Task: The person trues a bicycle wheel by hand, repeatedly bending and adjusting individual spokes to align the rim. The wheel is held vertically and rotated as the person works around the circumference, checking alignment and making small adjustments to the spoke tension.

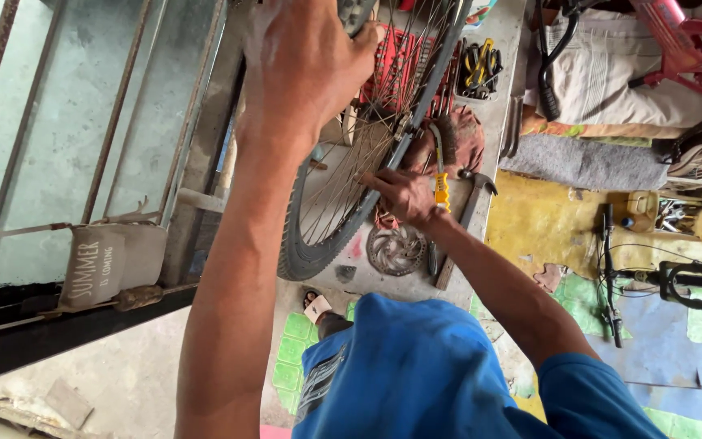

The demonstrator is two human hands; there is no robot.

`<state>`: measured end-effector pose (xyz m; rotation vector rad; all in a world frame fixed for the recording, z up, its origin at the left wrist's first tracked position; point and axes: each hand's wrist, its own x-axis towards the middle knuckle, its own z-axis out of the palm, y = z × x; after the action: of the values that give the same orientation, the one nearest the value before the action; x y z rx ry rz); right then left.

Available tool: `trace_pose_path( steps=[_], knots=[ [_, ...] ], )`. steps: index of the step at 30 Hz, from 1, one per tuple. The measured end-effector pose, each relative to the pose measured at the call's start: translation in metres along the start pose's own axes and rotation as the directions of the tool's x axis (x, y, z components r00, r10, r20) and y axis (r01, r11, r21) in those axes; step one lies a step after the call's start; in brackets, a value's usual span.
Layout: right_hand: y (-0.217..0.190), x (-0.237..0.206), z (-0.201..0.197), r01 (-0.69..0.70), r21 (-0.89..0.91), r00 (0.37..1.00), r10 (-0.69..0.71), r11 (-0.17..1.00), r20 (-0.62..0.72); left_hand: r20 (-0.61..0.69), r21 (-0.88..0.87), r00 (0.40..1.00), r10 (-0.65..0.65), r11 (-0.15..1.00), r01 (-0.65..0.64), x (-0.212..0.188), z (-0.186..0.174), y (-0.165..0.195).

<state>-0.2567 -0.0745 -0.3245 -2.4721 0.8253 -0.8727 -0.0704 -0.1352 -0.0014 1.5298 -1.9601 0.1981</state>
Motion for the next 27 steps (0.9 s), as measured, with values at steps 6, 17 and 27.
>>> trace_pose_path(
  steps=[6, 17, 27],
  knots=[
    [-0.050, -0.024, 0.045, -0.067, 0.035, 0.974, 0.058, 0.997, 0.219, -0.003, -0.040, 1.000, -0.017, 0.999, 0.017, 0.003, -0.003, 0.002],
    [-0.031, -0.016, 0.012, -0.393, 0.464, 0.755, 0.567, 0.794, -0.330, 0.019, -0.023, 1.000, -0.014, 1.000, 0.015, 0.003, -0.008, -0.001],
    [-0.034, 0.036, 0.032, -0.382, 0.384, 0.601, 0.542, 0.840, -0.587, 0.089, -0.032, 0.991, -0.099, 0.994, 0.102, 0.010, -0.010, 0.016]
  ],
)
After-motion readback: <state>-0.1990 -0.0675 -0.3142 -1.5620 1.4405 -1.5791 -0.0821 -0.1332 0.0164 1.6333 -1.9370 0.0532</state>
